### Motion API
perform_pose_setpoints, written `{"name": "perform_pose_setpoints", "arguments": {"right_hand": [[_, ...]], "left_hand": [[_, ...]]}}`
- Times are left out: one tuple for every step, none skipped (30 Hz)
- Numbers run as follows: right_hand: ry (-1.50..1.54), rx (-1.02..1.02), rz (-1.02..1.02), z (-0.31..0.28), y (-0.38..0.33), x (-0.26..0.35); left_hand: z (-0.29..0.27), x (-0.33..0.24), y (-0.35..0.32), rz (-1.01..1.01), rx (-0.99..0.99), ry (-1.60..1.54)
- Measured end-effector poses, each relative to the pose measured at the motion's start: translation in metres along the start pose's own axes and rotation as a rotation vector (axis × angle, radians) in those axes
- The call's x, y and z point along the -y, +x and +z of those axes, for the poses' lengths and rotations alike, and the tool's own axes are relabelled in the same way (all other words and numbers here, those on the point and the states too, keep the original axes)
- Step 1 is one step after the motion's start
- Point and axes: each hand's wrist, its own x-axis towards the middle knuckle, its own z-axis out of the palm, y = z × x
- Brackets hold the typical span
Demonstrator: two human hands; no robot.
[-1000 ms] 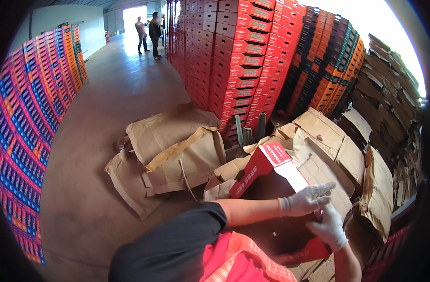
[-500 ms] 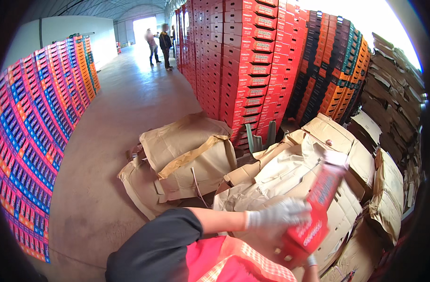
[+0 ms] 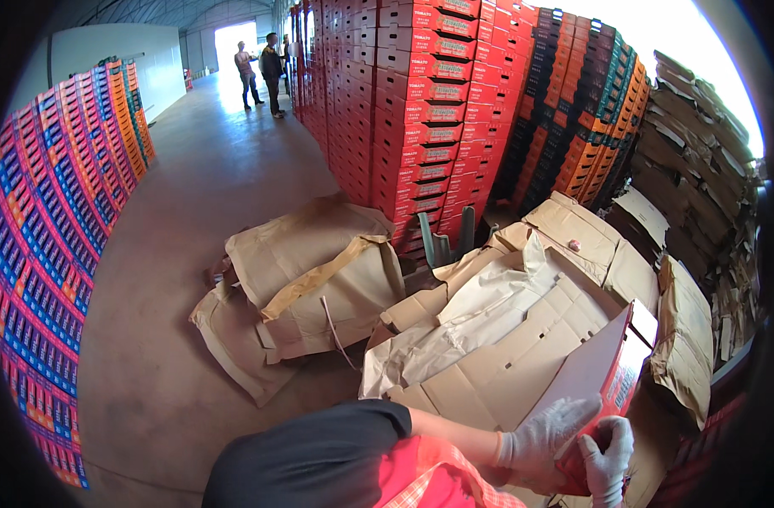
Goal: The person assembles flat cardboard boxes into three-dimensional containers. They fold the flaps and tuck the tabs into slots to form the box structure. The person handles multiple boxes one at a time and places the finished boxes into a stack.
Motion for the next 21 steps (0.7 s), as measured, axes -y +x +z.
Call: {"name": "perform_pose_setpoints", "arguments": {"right_hand": [[0.166,0.091,0.198,-0.001,0.005,-0.001],[0.303,0.123,0.278,-0.002,0.011,-0.004],[0.440,0.157,0.357,-0.003,0.016,-0.007],[0.580,0.193,0.434,-0.002,0.022,-0.010],[0.678,0.268,0.533,-0.001,0.027,-0.011],[0.486,0.295,0.416,0.002,0.032,-0.011],[0.293,0.318,0.305,0.008,0.037,-0.008],[0.097,0.340,0.196,0.012,0.040,-0.003],[-0.062,0.196,-0.206,0.022,0.048,0.002],[-0.117,0.169,-0.286,0.029,0.052,0.010],[-0.148,0.231,-0.331,0.037,0.059,0.016],[-0.194,0.328,-0.383,0.044,0.064,0.023],[-0.247,0.384,-0.342,0.047,0.070,0.029],[-0.138,0.380,-0.270,0.052,0.073,0.034],[-0.035,0.336,-0.195,0.054,0.077,0.039],[0.065,0.292,-0.101,0.057,0.078,0.042],[0.142,0.272,-0.035,0.056,0.079,0.045],[0.151,0.207,-0.089,0.056,0.078,0.046],[0.155,0.160,-0.112,0.054,0.076,0.047],[0.158,0.116,-0.123,0.051,0.072,0.047],[0.078,0.048,-0.188,0.047,0.068,0.048]], "left_hand": [[-0.002,-0.005,-0.001,-0.061,-0.020,0.001],[-0.003,-0.009,-0.001,-0.111,-0.022,-0.098],[-0.003,-0.012,-0.003,-0.162,-0.029,-0.197],[-0.003,-0.013,-0.004,-0.206,-0.066,-0.232],[-0.001,-0.014,-0.006,-0.250,-0.102,-0.266],[0.002,-0.012,-0.007,-0.295,-0.135,-0.303],[0.004,-0.009,-0.008,-0.174,-0.146,-0.468],[0.007,-0.005,-0.009,-0.167,-0.092,-0.474],[0.009,-0.001,-0.009,-0.159,-0.038,-0.483],[0.011,0.003,-0.009,-0.150,0.016,-0.493],[0.010,0.006,-0.010,-0.141,0.070,-0.501],[0.009,0.007,-0.011,-0.130,0.121,-0.502],[0.007,0.006,-0.013,-0.118,0.161,-0.496],[0.003,0.004,-0.014,-0.085,0.089,-0.549],[-0.003,0.000,-0.016,-0.049,0.019,-0.599],[-0.009,-0.004,-0.017,-0.047,-0.020,-0.595],[-0.015,-0.009,-0.019,-0.045,-0.061,-0.590],[-0.021,-0.013,-0.019,-0.046,-0.105,-0.584],[-0.024,-0.016,-0.020,-0.049,-0.149,-0.582],[-0.026,-0.018,-0.019,-0.058,-0.187,-0.588],[-0.026,-0.017,-0.018,-0.072,-0.213,-0.602]]}}
